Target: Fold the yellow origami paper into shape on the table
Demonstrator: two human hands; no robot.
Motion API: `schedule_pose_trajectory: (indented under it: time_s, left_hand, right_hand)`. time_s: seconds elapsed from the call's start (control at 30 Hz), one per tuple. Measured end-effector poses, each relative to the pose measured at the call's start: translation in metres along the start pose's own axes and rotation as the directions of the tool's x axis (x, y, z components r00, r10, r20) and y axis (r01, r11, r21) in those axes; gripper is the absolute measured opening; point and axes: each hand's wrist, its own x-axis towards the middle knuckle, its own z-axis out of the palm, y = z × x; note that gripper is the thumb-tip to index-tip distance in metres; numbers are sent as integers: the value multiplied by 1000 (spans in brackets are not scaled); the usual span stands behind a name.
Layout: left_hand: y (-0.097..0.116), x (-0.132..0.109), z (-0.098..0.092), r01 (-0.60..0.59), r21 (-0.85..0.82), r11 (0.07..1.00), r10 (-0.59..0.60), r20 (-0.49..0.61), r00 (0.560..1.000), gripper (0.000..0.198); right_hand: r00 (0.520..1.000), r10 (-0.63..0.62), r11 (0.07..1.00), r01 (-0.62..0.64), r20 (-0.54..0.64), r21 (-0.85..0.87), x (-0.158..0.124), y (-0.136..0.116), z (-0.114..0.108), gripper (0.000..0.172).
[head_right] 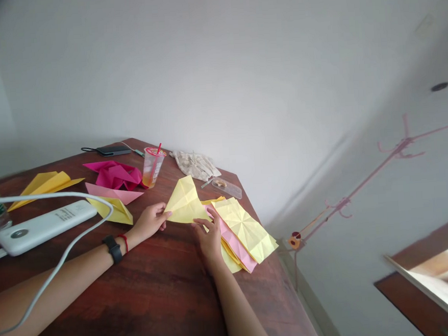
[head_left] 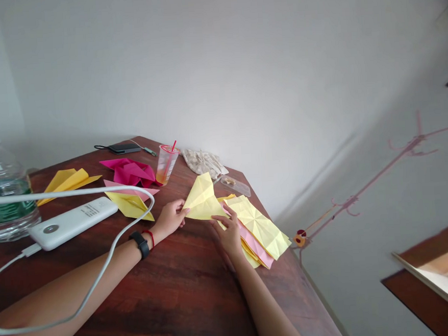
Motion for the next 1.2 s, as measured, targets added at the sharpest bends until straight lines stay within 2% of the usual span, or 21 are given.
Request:
schedule_pose_trajectory:
  time_s: [0.23, 0.33, 0.43, 0.63, 0.77, 0.93, 1.07, 1.2]
  left_hand:
    - [0, -3, 0, -4, 118, 993, -3, 63, 998, 21]
    - [2, -2, -2, -69, 247, 966, 53, 72, 996, 23]
    - [4, -1, -4, -154, 389, 908, 135, 75, 988, 26]
    - [4, -1, -8, -179, 482, 858, 125, 141, 982, 28]
    - [3, -1, -8, -173, 491, 854, 116, 146, 983, 26]
    - [2, -2, -8, -175, 453, 875, 113, 160, 981, 17]
    - [4, -4, -7, -156, 456, 876, 84, 176, 981, 21]
    - [8, -5, -6, -177, 396, 901, 103, 199, 975, 20]
  right_hand:
    - [996, -87, 993, 86, -5, -75, 2, -1, -2, 20]
    - [996, -90, 993, 92, 24, -80, 3, -4, -3, 21]
    - [996, -55, 996, 60, 64, -72, 3, -7, -6, 22]
    - [985, 81, 990, -62, 151, -126, 5, -13, -13, 27]
    - [970, 113, 991, -93, 216, -100, 5, -14, -13, 27]
    - [964, 136, 990, -126, 230, -57, 4, -11, -10, 29]
    - [955, 153, 988, -143, 252, -57, 3, -8, -9, 30]
    - [956, 148, 989, -142, 254, -39, 3, -10, -9, 30]
